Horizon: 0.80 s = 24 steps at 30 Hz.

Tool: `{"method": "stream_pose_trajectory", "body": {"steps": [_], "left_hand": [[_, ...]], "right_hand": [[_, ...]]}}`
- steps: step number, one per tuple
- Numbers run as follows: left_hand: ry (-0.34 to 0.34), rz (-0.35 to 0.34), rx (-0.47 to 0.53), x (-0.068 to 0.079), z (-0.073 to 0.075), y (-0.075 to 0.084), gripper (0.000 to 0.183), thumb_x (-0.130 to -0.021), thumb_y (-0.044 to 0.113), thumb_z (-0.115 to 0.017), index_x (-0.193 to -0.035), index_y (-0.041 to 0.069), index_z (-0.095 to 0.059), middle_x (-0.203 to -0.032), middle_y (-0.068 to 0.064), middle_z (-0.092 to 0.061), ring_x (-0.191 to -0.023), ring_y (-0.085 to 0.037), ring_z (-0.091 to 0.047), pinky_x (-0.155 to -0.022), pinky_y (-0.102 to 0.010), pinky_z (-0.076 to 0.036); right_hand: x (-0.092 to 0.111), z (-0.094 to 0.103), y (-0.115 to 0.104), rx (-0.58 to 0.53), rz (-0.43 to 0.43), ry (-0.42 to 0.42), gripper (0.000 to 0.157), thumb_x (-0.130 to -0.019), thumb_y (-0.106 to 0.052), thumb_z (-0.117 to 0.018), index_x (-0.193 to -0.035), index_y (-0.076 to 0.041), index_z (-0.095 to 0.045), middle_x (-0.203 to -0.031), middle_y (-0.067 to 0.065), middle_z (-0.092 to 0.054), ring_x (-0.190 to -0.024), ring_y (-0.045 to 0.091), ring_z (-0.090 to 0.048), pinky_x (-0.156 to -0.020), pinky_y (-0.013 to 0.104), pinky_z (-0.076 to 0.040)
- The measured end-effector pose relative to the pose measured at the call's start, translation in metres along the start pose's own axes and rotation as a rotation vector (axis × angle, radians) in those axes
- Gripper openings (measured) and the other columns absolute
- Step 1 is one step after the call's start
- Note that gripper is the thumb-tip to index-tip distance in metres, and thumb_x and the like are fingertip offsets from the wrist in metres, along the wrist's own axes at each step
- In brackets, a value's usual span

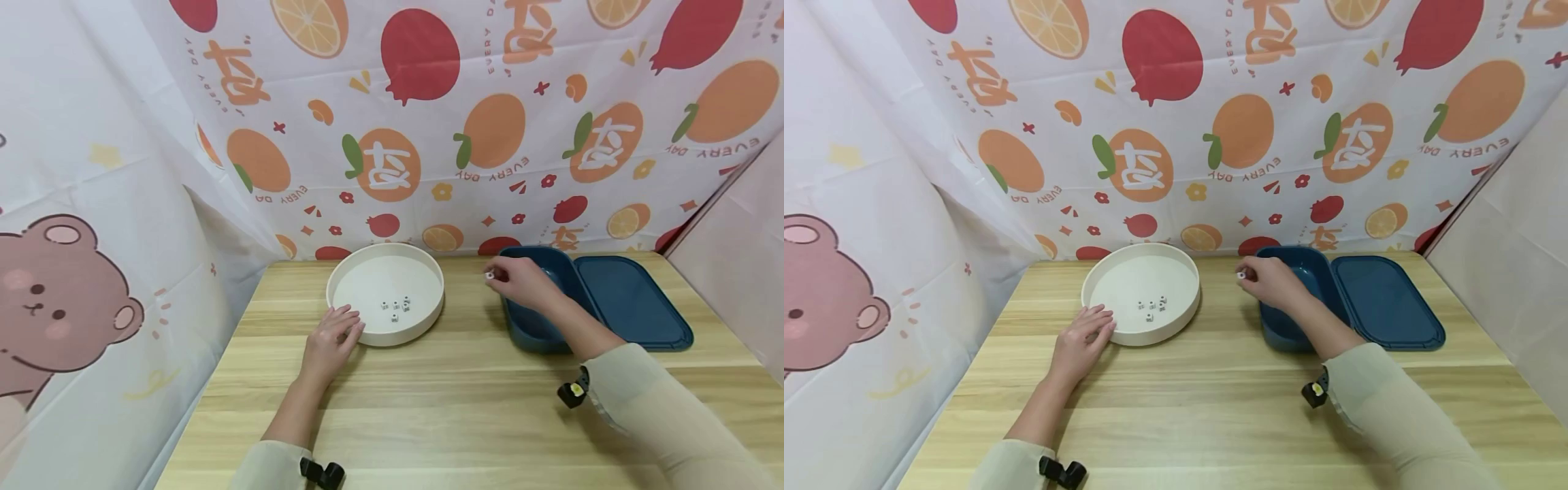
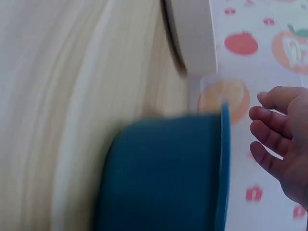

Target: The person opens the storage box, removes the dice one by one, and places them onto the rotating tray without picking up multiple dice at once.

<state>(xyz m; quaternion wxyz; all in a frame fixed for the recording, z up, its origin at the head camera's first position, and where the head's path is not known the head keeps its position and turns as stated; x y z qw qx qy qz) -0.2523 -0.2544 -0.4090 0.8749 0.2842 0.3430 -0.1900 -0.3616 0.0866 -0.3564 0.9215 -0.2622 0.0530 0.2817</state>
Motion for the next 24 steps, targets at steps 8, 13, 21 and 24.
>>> {"method": "stream_pose_trajectory", "body": {"steps": [8, 13, 21, 24], "left_hand": [[-0.009, -0.002, 0.005, -0.001, 0.001, 0.001, 0.015, -0.085, 0.013, -0.076, -0.094, 0.001, -0.077, -0.101, -0.01, -0.076, -0.11, -0.029, -0.068, -0.108, -0.053, -0.045], [0.001, 0.001, 0.007, 0.0, 0.001, 0.0, 0.014, -0.085, 0.012, -0.076, -0.093, 0.001, -0.077, -0.102, -0.01, -0.076, -0.111, -0.028, -0.068, -0.109, -0.053, -0.045], [0.009, -0.024, 0.002, 0.002, -0.001, 0.004, 0.015, -0.083, 0.012, -0.077, -0.093, 0.001, -0.077, -0.101, -0.009, -0.076, -0.11, -0.028, -0.068, -0.105, -0.056, -0.046], [0.007, -0.016, -0.003, 0.001, 0.0, 0.003, 0.015, -0.084, 0.012, -0.077, -0.094, 0.001, -0.077, -0.102, -0.009, -0.076, -0.111, -0.028, -0.068, -0.106, -0.056, -0.046]], "right_hand": [[-0.051, -0.054, -0.062, -0.096, 0.011, -0.167, 0.021, -0.091, -0.018, -0.07, -0.111, -0.011, -0.072, -0.092, -0.001, -0.068, -0.083, 0.016, -0.059, -0.074, 0.026, -0.057], [-0.078, -0.091, -0.077, -0.172, -0.054, -0.196, 0.025, -0.09, -0.019, -0.072, -0.112, -0.008, -0.072, -0.09, 0.0, -0.067, -0.084, 0.017, -0.058, -0.074, 0.024, -0.055], [-0.102, -0.137, -0.073, -0.172, -0.137, -0.21, 0.016, -0.087, -0.017, -0.074, -0.102, -0.011, -0.073, -0.085, 0.0, -0.065, -0.08, 0.014, -0.057, -0.068, 0.022, -0.05], [-0.105, -0.144, -0.075, -0.181, -0.176, -0.214, 0.017, -0.086, -0.017, -0.073, -0.103, -0.012, -0.073, -0.086, 0.0, -0.065, -0.08, 0.015, -0.059, -0.068, 0.024, -0.051]]}}
Point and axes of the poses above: each hand's wrist, its own x-axis away from the middle knuckle, its own z-axis out of the back of the hand, y = z × x, the point moved 8 cm from there along -x, towards the middle knuckle
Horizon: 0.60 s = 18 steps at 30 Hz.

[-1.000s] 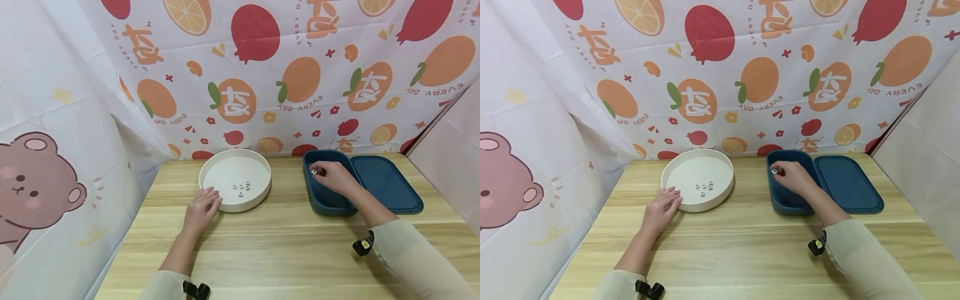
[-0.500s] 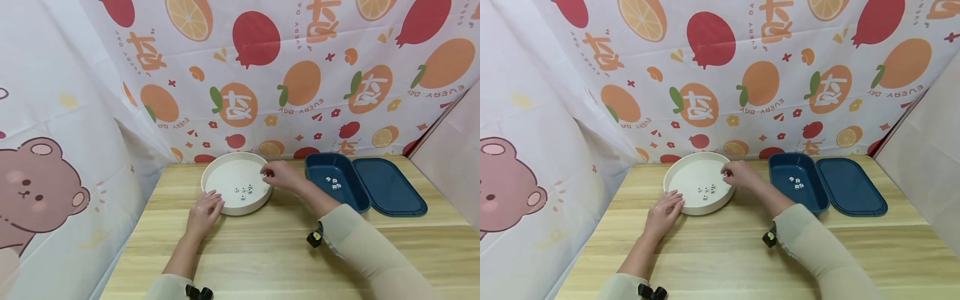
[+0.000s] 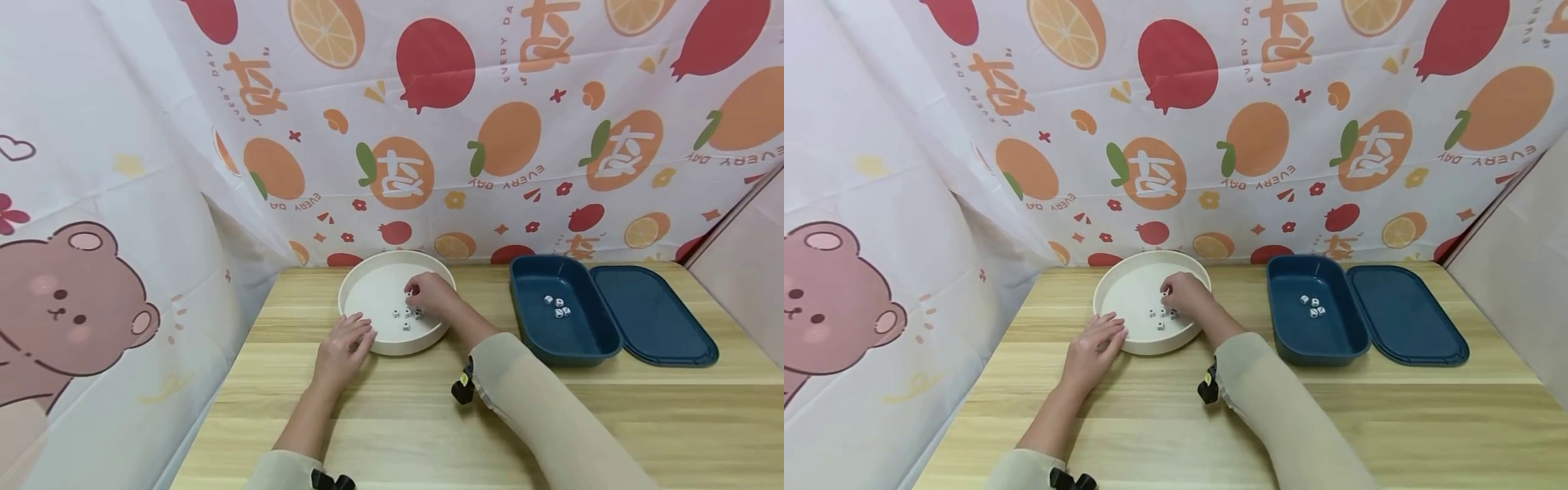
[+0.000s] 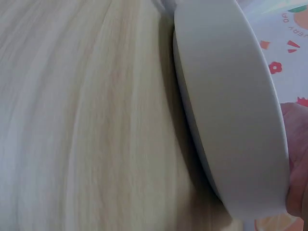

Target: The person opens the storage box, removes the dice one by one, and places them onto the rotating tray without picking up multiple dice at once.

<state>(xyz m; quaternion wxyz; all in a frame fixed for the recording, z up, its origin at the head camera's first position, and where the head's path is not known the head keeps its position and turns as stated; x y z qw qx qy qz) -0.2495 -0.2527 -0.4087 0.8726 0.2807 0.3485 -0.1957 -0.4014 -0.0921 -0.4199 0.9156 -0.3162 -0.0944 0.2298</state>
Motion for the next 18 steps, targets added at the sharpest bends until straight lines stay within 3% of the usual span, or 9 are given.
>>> {"method": "stream_pose_trajectory", "body": {"steps": [11, 18], "left_hand": [[-0.011, 0.011, -0.008, -0.0029, 0.0016, 0.0026, 0.015, -0.085, 0.013, -0.076, -0.094, 0.001, -0.077, -0.102, -0.01, -0.076, -0.112, -0.027, -0.067, -0.108, -0.053, -0.045], [-0.014, 0.026, -0.005, 0.0002, -0.0006, 0.0009, 0.016, -0.085, 0.013, -0.076, -0.095, 0.0, -0.077, -0.102, -0.009, -0.076, -0.112, -0.027, -0.067, -0.108, -0.053, -0.045]], "right_hand": [[0.0022, -0.0051, -0.0006, 0.163, -0.048, -0.022, 0.011, -0.086, -0.022, -0.072, -0.097, -0.02, -0.074, -0.087, -0.004, -0.065, -0.081, 0.013, -0.058, -0.069, 0.026, -0.048], [0.0032, -0.0096, 0.0009, 0.178, -0.061, -0.038, 0.014, -0.087, -0.023, -0.071, -0.101, -0.02, -0.074, -0.089, -0.004, -0.066, -0.082, 0.013, -0.058, -0.071, 0.027, -0.048]]}}
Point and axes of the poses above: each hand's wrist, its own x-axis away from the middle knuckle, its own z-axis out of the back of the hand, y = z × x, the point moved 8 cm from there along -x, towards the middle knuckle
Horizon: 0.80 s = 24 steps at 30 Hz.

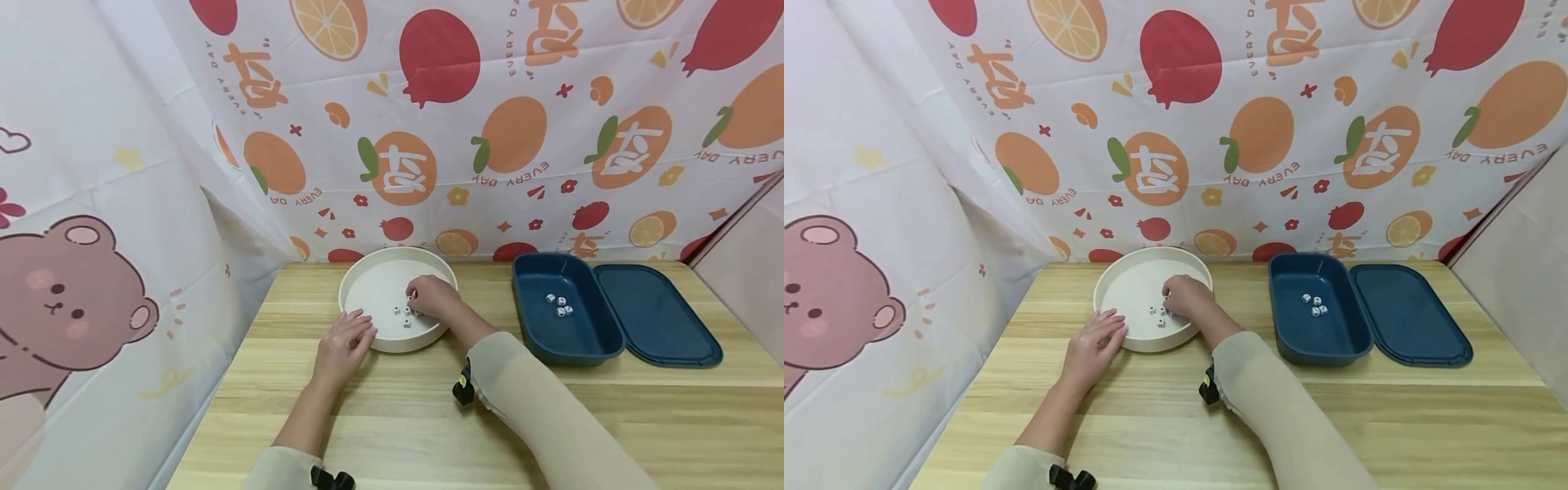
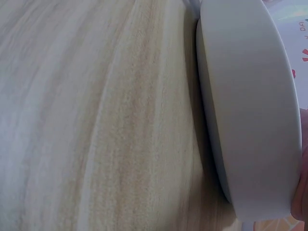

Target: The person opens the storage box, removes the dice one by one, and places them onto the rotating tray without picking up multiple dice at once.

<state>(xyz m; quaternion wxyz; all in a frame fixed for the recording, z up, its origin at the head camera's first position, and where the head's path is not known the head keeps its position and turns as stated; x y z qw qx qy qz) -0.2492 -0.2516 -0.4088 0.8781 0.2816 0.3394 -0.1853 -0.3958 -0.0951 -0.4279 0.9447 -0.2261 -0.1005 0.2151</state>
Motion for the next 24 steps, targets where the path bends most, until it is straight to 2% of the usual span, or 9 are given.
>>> {"method": "stream_pose_trajectory", "body": {"steps": [6, 11, 18, 21, 24], "left_hand": [[0.002, -0.013, 0.007, 0.001, -0.005, 0.002, 0.015, -0.085, 0.012, -0.077, -0.094, 0.001, -0.077, -0.101, -0.009, -0.076, -0.111, -0.028, -0.068, -0.107, -0.054, -0.046], [0.011, -0.022, 0.01, 0.004, -0.007, 0.003, 0.015, -0.084, 0.012, -0.077, -0.094, 0.001, -0.077, -0.101, -0.009, -0.076, -0.111, -0.028, -0.068, -0.105, -0.056, -0.046], [0.044, -0.022, 0.016, 0.005, -0.002, 0.002, 0.013, -0.082, 0.009, -0.078, -0.092, 0.0, -0.077, -0.1, -0.009, -0.076, -0.109, -0.029, -0.069, -0.104, -0.057, -0.047], [0.045, -0.026, 0.008, 0.003, 0.0, 0.001, 0.013, -0.082, 0.009, -0.077, -0.092, 0.0, -0.077, -0.1, -0.01, -0.076, -0.109, -0.03, -0.069, -0.105, -0.057, -0.047], [0.037, -0.033, 0.002, 0.0, 0.0, 0.0, 0.013, -0.083, 0.009, -0.077, -0.093, 0.0, -0.077, -0.1, -0.011, -0.076, -0.109, -0.031, -0.068, -0.104, -0.058, -0.046]], "right_hand": [[0.005, 0.001, 0.005, -0.041, -0.002, 0.006, 0.019, -0.09, -0.023, -0.068, -0.107, -0.018, -0.073, -0.089, -0.003, -0.064, -0.082, 0.014, -0.058, -0.069, 0.026, -0.049], [0.012, 0.014, 0.007, -0.092, 0.063, 0.061, 0.022, -0.094, -0.022, -0.064, -0.113, -0.014, -0.072, -0.091, -0.001, -0.064, -0.085, 0.015, -0.057, -0.073, 0.026, -0.051], [0.046, 0.062, 0.026, -0.126, 0.16, 0.161, 0.023, -0.096, -0.018, -0.062, -0.115, -0.009, -0.072, -0.095, 0.002, -0.066, -0.087, 0.019, -0.057, -0.076, 0.028, -0.055], [0.068, 0.089, 0.048, -0.094, 0.196, 0.241, 0.021, -0.095, -0.016, -0.064, -0.112, -0.01, -0.073, -0.096, 0.003, -0.068, -0.086, 0.019, -0.058, -0.076, 0.031, -0.056], [0.093, 0.115, 0.081, -0.043, 0.195, 0.323, 0.019, -0.094, -0.016, -0.064, -0.11, -0.011, -0.074, -0.1, 0.005, -0.07, -0.084, 0.019, -0.059, -0.075, 0.036, -0.056]]}}
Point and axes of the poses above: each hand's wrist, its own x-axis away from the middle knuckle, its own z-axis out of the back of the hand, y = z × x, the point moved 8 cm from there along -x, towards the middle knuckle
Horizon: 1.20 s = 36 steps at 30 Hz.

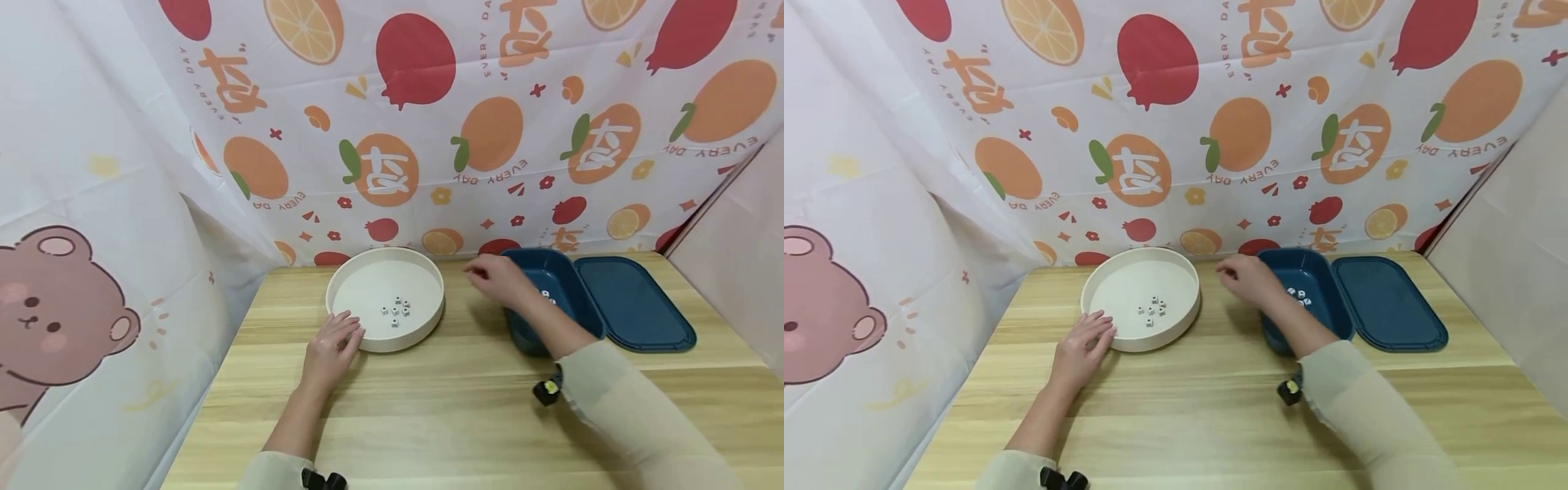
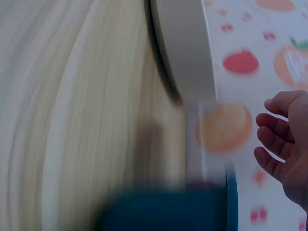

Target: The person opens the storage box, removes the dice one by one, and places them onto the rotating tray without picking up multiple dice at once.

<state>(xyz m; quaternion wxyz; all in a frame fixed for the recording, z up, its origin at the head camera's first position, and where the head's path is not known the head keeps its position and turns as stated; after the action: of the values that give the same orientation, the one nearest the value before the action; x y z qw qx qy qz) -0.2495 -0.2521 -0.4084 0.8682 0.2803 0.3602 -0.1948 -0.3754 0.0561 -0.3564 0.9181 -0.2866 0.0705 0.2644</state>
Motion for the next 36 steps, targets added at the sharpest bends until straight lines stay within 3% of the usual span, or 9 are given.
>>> {"method": "stream_pose_trajectory", "body": {"steps": [6, 12, 15, 22, 26, 36], "left_hand": [[0.005, 0.008, -0.007, -0.002, 0.005, -0.006, 0.013, -0.083, 0.01, -0.077, -0.092, 0.0, -0.077, -0.1, -0.011, -0.076, -0.109, -0.031, -0.068, -0.105, -0.058, -0.046], [-0.001, 0.008, -0.003, -0.002, 0.005, -0.009, 0.014, -0.083, 0.01, -0.077, -0.093, 0.0, -0.077, -0.1, -0.01, -0.076, -0.11, -0.03, -0.068, -0.105, -0.058, -0.046], [-0.002, 0.01, -0.002, -0.001, 0.004, -0.008, 0.014, -0.083, 0.01, -0.077, -0.093, 0.0, -0.077, -0.1, -0.011, -0.076, -0.11, -0.03, -0.068, -0.105, -0.058, -0.046], [0.002, 0.006, 0.011, 0.0, 0.002, -0.005, 0.014, -0.083, 0.009, -0.077, -0.093, -0.001, -0.077, -0.1, -0.011, -0.076, -0.109, -0.031, -0.068, -0.104, -0.059, -0.046], [-0.001, -0.002, 0.013, 0.0, 0.001, -0.002, 0.014, -0.083, 0.009, -0.077, -0.092, -0.001, -0.077, -0.099, -0.011, -0.076, -0.109, -0.031, -0.068, -0.104, -0.058, -0.047], [-0.012, 0.011, 0.02, -0.001, -0.003, -0.002, 0.014, -0.083, 0.01, -0.077, -0.093, 0.0, -0.077, -0.101, -0.01, -0.076, -0.11, -0.03, -0.068, -0.105, -0.058, -0.046]], "right_hand": [[0.034, 0.043, 0.063, 0.082, -0.119, -0.014, 0.025, -0.098, -0.017, -0.059, -0.117, -0.006, -0.07, -0.102, 0.01, -0.068, -0.078, 0.021, -0.056, -0.068, 0.036, -0.051], [0.05, 0.044, 0.105, 0.214, -0.233, -0.171, 0.031, -0.096, -0.017, -0.062, -0.118, 0.004, -0.067, -0.103, 0.018, -0.069, -0.082, 0.025, -0.061, -0.078, 0.047, -0.056], [0.053, 0.035, 0.112, 0.262, -0.258, -0.252, 0.032, -0.095, -0.018, -0.062, -0.116, 0.006, -0.067, -0.104, 0.02, -0.069, -0.083, 0.025, -0.063, -0.082, 0.052, -0.056], [0.056, 0.014, 0.126, 0.306, -0.325, -0.359, 0.028, -0.095, -0.023, -0.061, -0.104, 0.002, -0.067, -0.086, 0.014, -0.065, -0.072, 0.024, -0.059, -0.065, 0.042, -0.05], [0.06, 0.01, 0.129, 0.327, -0.329, -0.346, 0.024, -0.095, -0.022, -0.061, -0.101, 0.0, -0.067, -0.083, 0.012, -0.064, -0.07, 0.024, -0.058, -0.063, 0.042, -0.049], [0.064, 0.012, 0.137, 0.284, -0.33, -0.232, 0.024, -0.092, -0.018, -0.065, -0.109, -0.001, -0.071, -0.103, 0.018, -0.07, -0.083, 0.028, -0.065, -0.076, 0.052, -0.056]]}}
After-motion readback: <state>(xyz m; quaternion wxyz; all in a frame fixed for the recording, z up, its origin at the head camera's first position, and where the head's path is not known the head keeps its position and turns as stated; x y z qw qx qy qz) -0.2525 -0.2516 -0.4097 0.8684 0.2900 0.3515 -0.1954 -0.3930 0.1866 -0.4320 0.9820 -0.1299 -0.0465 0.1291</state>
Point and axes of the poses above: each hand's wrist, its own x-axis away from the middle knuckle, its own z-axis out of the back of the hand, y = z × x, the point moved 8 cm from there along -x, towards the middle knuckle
